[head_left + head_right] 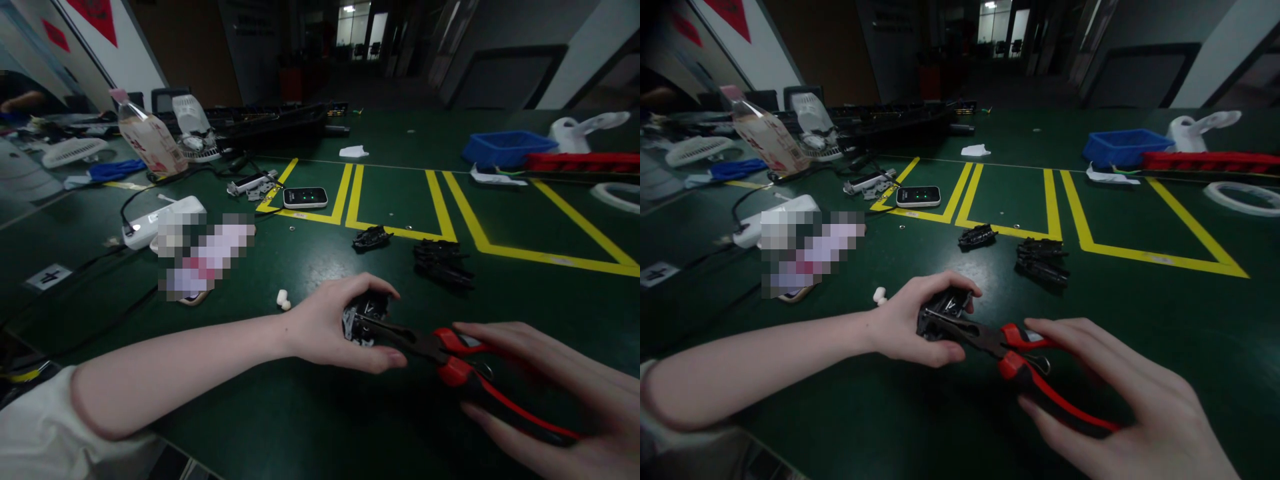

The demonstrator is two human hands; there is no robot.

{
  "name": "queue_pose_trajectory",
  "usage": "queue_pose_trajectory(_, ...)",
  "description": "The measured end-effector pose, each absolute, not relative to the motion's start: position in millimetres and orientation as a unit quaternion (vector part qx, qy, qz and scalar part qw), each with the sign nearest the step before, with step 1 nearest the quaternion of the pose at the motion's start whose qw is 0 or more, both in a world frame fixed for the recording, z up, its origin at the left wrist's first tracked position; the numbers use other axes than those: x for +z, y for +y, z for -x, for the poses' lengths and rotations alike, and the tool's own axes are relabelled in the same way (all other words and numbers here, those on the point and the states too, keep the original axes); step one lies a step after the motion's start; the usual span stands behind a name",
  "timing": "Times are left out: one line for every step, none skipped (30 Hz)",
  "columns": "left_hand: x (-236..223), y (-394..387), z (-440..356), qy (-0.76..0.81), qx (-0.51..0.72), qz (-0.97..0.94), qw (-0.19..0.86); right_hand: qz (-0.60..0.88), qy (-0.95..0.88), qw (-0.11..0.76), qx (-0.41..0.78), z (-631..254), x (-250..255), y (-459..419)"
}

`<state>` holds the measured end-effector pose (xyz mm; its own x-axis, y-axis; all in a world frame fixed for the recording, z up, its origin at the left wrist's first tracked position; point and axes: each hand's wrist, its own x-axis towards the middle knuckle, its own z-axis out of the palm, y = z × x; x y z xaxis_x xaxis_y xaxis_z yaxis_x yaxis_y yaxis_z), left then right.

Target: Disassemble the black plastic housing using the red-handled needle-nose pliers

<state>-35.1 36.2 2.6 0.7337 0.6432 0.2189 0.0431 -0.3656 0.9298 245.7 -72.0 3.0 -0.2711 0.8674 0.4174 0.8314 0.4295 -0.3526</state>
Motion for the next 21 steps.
queue_pose_trajectory(2, 37, 35, 0.216, 0.286, -0.775, 0.52, 0.528, -0.801, 0.281, 0.025, -247, 2, -72)
queue_pose_trajectory(2, 37, 35, 0.212, 0.285, -0.778, 0.519, 0.525, -0.804, 0.28, 0.021, -248, 2, -71)
queue_pose_trajectory(2, 37, 35, 0.211, 0.287, -0.78, 0.515, 0.524, -0.804, 0.279, 0.022, -248, 1, -71)
queue_pose_trajectory(2, 37, 35, 0.213, 0.291, -0.781, 0.51, 0.525, -0.804, 0.28, 0.026, -248, 1, -70)
queue_pose_trajectory(2, 37, 35, 0.217, 0.296, -0.781, 0.505, 0.525, -0.803, 0.281, 0.032, -248, 1, -69)
queue_pose_trajectory(3, 36, 35, 0.223, 0.302, -0.781, 0.499, 0.524, -0.802, 0.286, 0.037, -247, 1, -69)
queue_pose_trajectory(3, 35, 35, 0.228, 0.306, -0.781, 0.495, 0.523, -0.801, 0.288, 0.043, -247, 1, -69)
queue_pose_trajectory(3, 35, 35, 0.231, 0.307, -0.78, 0.494, 0.525, -0.798, 0.293, 0.046, -246, 1, -69)
queue_pose_trajectory(3, 35, 34, 0.232, 0.31, -0.778, 0.494, 0.527, -0.795, 0.297, 0.049, -245, 0, -69)
queue_pose_trajectory(2, 34, 35, 0.233, 0.311, -0.777, 0.496, 0.529, -0.792, 0.3, 0.054, -244, 1, -69)
queue_pose_trajectory(2, 35, 35, 0.23, 0.307, -0.777, 0.499, 0.53, -0.79, 0.301, 0.061, -243, 1, -70)
queue_pose_trajectory(1, 35, 35, 0.225, 0.302, -0.778, 0.502, 0.533, -0.787, 0.304, 0.068, -242, 2, -70)
queue_pose_trajectory(0, 36, 36, 0.218, 0.295, -0.781, 0.505, 0.537, -0.782, 0.308, 0.076, -241, 3, -70)
queue_pose_trajectory(0, 37, 37, 0.211, 0.286, -0.784, 0.509, 0.541, -0.776, 0.313, 0.084, -240, 5, -70)
queue_pose_trajectory(0, 39, 37, 0.204, 0.276, -0.788, 0.512, 0.547, -0.77, 0.315, 0.094, -239, 6, -70)
queue_pose_trajectory(0, 40, 38, 0.196, 0.266, -0.791, 0.515, 0.549, -0.766, 0.319, 0.099, -239, 7, -70)
queue_pose_trajectory(1, 41, 39, 0.191, 0.256, -0.794, 0.518, 0.546, -0.768, 0.32, 0.103, -239, 8, -70)
queue_pose_trajectory(1, 43, 39, 0.187, 0.245, -0.796, 0.521, 0.539, -0.772, 0.32, 0.104, -239, 8, -69)
queue_pose_trajectory(2, 44, 39, 0.183, 0.235, -0.797, 0.525, 0.531, -0.779, 0.317, 0.103, -239, 8, -69)
queue_pose_trajectory(3, 45, 39, 0.181, 0.225, -0.798, 0.529, 0.524, -0.785, 0.317, 0.098, -240, 8, -68)
queue_pose_trajectory(3, 45, 39, 0.181, 0.22, -0.797, 0.532, 0.518, -0.789, 0.316, 0.093, -241, 8, -68)
